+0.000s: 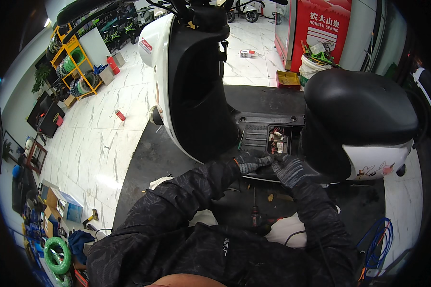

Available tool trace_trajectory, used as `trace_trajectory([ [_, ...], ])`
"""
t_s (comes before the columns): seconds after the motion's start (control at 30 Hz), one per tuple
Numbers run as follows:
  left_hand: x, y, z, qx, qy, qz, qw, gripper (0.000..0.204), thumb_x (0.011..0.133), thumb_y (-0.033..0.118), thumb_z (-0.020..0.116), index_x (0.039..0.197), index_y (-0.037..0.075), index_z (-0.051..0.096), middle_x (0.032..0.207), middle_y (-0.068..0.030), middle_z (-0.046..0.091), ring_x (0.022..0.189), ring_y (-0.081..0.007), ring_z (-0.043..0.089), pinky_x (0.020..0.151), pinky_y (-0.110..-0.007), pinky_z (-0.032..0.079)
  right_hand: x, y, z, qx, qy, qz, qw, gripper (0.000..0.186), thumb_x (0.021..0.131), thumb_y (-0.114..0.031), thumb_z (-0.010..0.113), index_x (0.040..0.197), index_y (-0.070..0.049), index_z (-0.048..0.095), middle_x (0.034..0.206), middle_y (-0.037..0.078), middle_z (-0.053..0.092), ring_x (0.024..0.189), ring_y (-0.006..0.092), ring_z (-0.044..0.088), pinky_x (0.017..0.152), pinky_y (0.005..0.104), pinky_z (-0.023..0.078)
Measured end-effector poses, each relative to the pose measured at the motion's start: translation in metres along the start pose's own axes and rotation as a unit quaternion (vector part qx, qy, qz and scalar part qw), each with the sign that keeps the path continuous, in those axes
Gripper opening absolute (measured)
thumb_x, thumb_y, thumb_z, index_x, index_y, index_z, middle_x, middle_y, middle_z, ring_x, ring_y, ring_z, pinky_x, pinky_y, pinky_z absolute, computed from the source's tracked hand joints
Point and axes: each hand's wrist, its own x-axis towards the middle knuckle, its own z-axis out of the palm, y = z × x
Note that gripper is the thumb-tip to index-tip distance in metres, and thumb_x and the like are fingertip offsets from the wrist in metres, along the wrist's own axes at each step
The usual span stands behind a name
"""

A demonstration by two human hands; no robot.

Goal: The person removes a floor panel from a white scooter, then uses a cordless drill to remove screws from the footwell area. The person manipulates wires and components inside the exposed compartment. The person continues to work on the scooter's internal components.

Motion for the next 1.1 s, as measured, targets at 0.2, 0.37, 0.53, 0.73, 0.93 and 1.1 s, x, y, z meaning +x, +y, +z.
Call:
trace_trajectory([
  [0.2,0.004,-0.011,0.007,-0.026,-0.021,0.016,0.999,0.045,0.101,0.044,0.057,0.120,0.004,0.067,0.104,-0.0116,0.071,0.096,-0.0184,0.063,0.089,-0.035,0.050,-0.002,-0.008,-0.005,-0.028,-0.040,0.040,0.998,0.035,0.088,-0.016,0.069,0.120,-0.003,0.069,0.097,0.021,0.072,0.084,0.0330,0.070,0.073,0.0405,0.057],
  [0.37,0.002,-0.010,0.018,-0.033,0.014,0.111,0.993,0.047,0.105,0.040,0.051,0.134,0.004,0.058,0.113,-0.0127,0.069,0.101,-0.0202,0.063,0.092,-0.034,0.050,-0.004,-0.005,-0.004,0.006,-0.019,0.010,1.000,0.033,0.088,-0.014,0.067,0.119,-0.001,0.068,0.099,0.022,0.072,0.089,0.0342,0.071,0.077,0.0399,0.057],
  [0.53,-0.011,0.000,0.021,-0.060,0.009,0.091,0.994,0.046,0.107,0.037,0.048,0.138,0.004,0.055,0.114,-0.0143,0.069,0.104,-0.0216,0.065,0.094,-0.036,0.051,-0.007,0.001,0.000,0.054,-0.018,-0.004,0.998,0.031,0.090,-0.012,0.065,0.118,0.000,0.068,0.101,0.023,0.072,0.091,0.0355,0.071,0.078,0.0403,0.057],
  [0.73,-0.012,-0.004,0.035,-0.009,0.114,0.155,0.981,0.045,0.108,0.037,0.045,0.136,0.004,0.056,0.106,-0.0113,0.069,0.092,-0.0165,0.065,0.084,-0.033,0.053,-0.006,0.007,0.005,0.019,0.007,-0.035,0.999,0.026,0.091,-0.015,0.065,0.111,0.002,0.069,0.095,0.024,0.071,0.086,0.0378,0.070,0.073,0.0427,0.056],
  [0.93,-0.005,-0.004,0.029,-0.146,0.041,-0.007,0.988,0.035,0.105,0.026,0.052,0.125,0.000,0.063,0.115,-0.0191,0.070,0.108,-0.0286,0.066,0.095,-0.038,0.051,-0.008,0.005,0.002,-0.036,0.027,-0.037,0.998,0.023,0.093,-0.018,0.065,0.102,0.002,0.069,0.086,0.025,0.069,0.078,0.0400,0.068,0.065,0.0453,0.054],
  [1.1,-0.010,-0.004,0.029,-0.014,0.091,0.090,0.992,0.041,0.107,0.035,0.047,0.127,0.003,0.062,0.112,-0.0151,0.071,0.099,-0.0226,0.066,0.085,-0.036,0.053,-0.010,0.007,0.004,-0.077,-0.004,0.014,0.997,0.029,0.095,-0.022,0.063,0.111,0.002,0.069,0.093,0.026,0.071,0.083,0.0396,0.070,0.071,0.0442,0.056],
])
